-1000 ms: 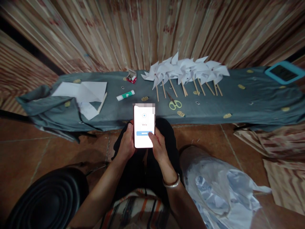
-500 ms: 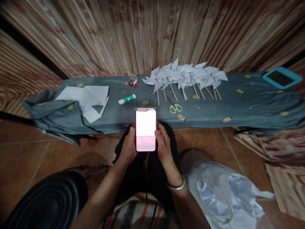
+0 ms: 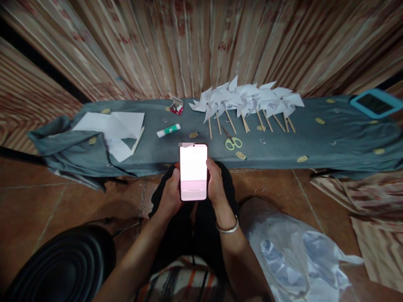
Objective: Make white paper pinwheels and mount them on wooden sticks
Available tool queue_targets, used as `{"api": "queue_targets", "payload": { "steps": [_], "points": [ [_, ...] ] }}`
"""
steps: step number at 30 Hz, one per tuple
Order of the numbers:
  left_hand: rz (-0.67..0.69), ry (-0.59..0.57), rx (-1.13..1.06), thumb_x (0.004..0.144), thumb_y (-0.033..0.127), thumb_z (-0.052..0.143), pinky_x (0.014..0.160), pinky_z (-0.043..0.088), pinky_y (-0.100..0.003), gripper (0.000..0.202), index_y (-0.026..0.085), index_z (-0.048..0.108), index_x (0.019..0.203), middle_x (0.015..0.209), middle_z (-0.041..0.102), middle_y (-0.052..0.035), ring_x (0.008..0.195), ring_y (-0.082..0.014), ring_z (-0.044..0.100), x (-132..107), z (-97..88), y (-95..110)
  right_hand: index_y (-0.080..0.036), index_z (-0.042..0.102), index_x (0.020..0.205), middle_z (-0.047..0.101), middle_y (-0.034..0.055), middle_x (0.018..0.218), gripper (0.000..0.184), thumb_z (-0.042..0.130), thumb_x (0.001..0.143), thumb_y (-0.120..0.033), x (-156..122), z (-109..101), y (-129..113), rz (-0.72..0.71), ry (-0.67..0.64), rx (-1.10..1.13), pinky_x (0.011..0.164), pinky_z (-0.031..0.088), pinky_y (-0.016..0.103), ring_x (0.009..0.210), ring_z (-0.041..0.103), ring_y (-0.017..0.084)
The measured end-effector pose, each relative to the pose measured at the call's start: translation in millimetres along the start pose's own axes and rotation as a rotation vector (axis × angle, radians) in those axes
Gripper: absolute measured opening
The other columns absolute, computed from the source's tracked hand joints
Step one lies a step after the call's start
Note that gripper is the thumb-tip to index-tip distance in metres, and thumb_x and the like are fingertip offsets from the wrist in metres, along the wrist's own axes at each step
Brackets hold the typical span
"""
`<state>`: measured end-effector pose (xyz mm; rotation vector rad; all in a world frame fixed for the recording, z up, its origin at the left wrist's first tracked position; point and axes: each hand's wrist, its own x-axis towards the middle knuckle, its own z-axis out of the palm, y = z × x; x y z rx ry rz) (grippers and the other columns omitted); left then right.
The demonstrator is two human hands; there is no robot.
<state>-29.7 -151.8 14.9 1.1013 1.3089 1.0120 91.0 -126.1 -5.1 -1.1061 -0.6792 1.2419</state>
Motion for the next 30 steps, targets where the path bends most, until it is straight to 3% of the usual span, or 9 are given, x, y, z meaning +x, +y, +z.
{"api": "queue_targets", "payload": {
  "steps": [7, 13, 30],
  "points": [
    [-0.064, 0.0, -0.09, 0.086, 0.07, 0.036, 0.063, 0.044, -0.028, 0.064, 0.015, 0.068, 0.077, 0.073, 0.07, -0.0051, 0.067, -0.0188, 0.062, 4, 3.3, -13, -0.018, 0.067, 0.081, 0.073, 0.0019, 0.081, 0.031, 0.056, 0.076, -0.047, -3, -3, 2, 0.045, -0.006, 0.058, 0.075, 0.051, 0.033, 0.092, 0.067, 0.025],
    [-0.042, -0.015, -0.058, 0.086, 0.07, 0.034, 0.062, 0.044, -0.028, 0.066, 0.014, 0.069, 0.079, 0.074, 0.071, -0.0056, 0.068, -0.0188, 0.062, 3, 2.9, -9, -0.019, 0.067, 0.085, 0.073, 0.0012, 0.084, 0.029, 0.056, 0.076, -0.044, -1, -7, 5, 0.032, -0.063, 0.082, 0.076, 0.051, 0.033, 0.093, 0.067, 0.025],
    [-0.066, -0.015, -0.079, 0.086, 0.07, 0.034, 0.061, 0.045, -0.028, 0.069, 0.012, 0.071, 0.085, 0.072, 0.072, -0.006, 0.066, -0.0197, 0.064, 2, 4.7, -2, -0.019, 0.065, 0.082, 0.072, 0.0011, 0.081, 0.03, 0.054, 0.076, -0.046, 1, -9, 9, 0.023, -0.055, 0.043, 0.075, 0.05, 0.033, 0.091, 0.066, 0.024]
  ]
}}
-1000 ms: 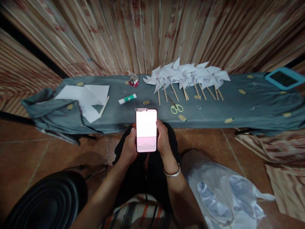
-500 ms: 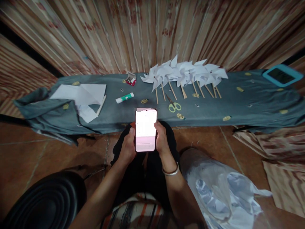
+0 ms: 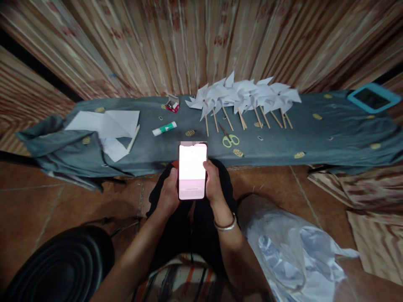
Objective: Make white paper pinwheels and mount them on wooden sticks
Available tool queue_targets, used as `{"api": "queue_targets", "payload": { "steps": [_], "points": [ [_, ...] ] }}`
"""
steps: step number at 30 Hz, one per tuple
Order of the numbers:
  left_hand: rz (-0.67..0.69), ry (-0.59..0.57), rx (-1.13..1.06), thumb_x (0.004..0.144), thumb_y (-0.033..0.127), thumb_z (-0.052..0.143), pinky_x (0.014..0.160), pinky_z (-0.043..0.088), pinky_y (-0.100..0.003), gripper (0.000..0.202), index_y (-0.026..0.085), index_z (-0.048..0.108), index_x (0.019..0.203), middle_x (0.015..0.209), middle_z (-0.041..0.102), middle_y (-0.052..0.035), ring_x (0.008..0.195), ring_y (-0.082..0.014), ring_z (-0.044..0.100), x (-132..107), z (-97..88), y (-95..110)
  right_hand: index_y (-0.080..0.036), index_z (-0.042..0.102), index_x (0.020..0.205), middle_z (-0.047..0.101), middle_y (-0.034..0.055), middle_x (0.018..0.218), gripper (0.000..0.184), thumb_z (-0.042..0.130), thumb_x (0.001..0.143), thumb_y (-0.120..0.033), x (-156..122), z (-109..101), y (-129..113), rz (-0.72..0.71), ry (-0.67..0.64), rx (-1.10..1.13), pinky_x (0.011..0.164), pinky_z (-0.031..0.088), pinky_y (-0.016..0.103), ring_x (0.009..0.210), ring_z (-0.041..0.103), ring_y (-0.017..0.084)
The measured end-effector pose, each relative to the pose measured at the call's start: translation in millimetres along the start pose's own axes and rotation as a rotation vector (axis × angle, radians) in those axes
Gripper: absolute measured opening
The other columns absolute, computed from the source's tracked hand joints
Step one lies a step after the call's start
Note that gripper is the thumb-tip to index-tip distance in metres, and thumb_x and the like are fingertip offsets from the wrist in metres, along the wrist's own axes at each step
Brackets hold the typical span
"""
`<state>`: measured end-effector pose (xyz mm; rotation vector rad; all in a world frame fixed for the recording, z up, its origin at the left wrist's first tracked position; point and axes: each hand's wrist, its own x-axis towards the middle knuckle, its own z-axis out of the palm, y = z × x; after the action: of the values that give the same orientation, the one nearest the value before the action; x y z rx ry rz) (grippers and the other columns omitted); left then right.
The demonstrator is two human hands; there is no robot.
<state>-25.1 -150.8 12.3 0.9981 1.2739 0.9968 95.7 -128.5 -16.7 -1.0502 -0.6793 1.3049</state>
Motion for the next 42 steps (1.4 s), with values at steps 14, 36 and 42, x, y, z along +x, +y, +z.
{"api": "queue_targets", "payload": {
  "steps": [14, 36, 42],
  "points": [
    [-0.003, 0.014, 0.003, 0.087, 0.068, 0.036, 0.06, 0.044, -0.028, 0.068, 0.011, 0.072, 0.085, 0.073, 0.072, -0.0058, 0.065, -0.0185, 0.063, 0, 0.0, 1, -0.019, 0.066, 0.082, 0.071, 0.0001, 0.079, 0.029, 0.055, 0.075, -0.046, 0, -1, 0, -0.012, 0.029, -0.073, 0.068, 0.05, 0.03, 0.088, 0.065, 0.023],
    [-0.01, 0.001, -0.018, 0.087, 0.068, 0.036, 0.061, 0.046, -0.029, 0.068, 0.011, 0.073, 0.087, 0.075, 0.073, -0.007, 0.066, -0.0197, 0.064, -1, 1.0, 3, -0.02, 0.066, 0.079, 0.07, -0.0011, 0.076, 0.023, 0.058, 0.075, -0.042, -5, 4, -8, -0.025, 0.054, -0.095, 0.061, 0.048, 0.027, 0.085, 0.065, 0.022],
    [0.007, -0.001, -0.052, 0.086, 0.068, 0.038, 0.064, 0.047, -0.029, 0.068, 0.01, 0.073, 0.093, 0.079, 0.073, -0.0077, 0.07, -0.0207, 0.066, 1, 0.9, -6, -0.02, 0.067, 0.08, 0.07, -0.0011, 0.075, 0.025, 0.06, 0.076, -0.043, -6, 3, -9, -0.031, 0.078, -0.135, 0.061, 0.047, 0.027, 0.079, 0.064, 0.02]
  ]
}}
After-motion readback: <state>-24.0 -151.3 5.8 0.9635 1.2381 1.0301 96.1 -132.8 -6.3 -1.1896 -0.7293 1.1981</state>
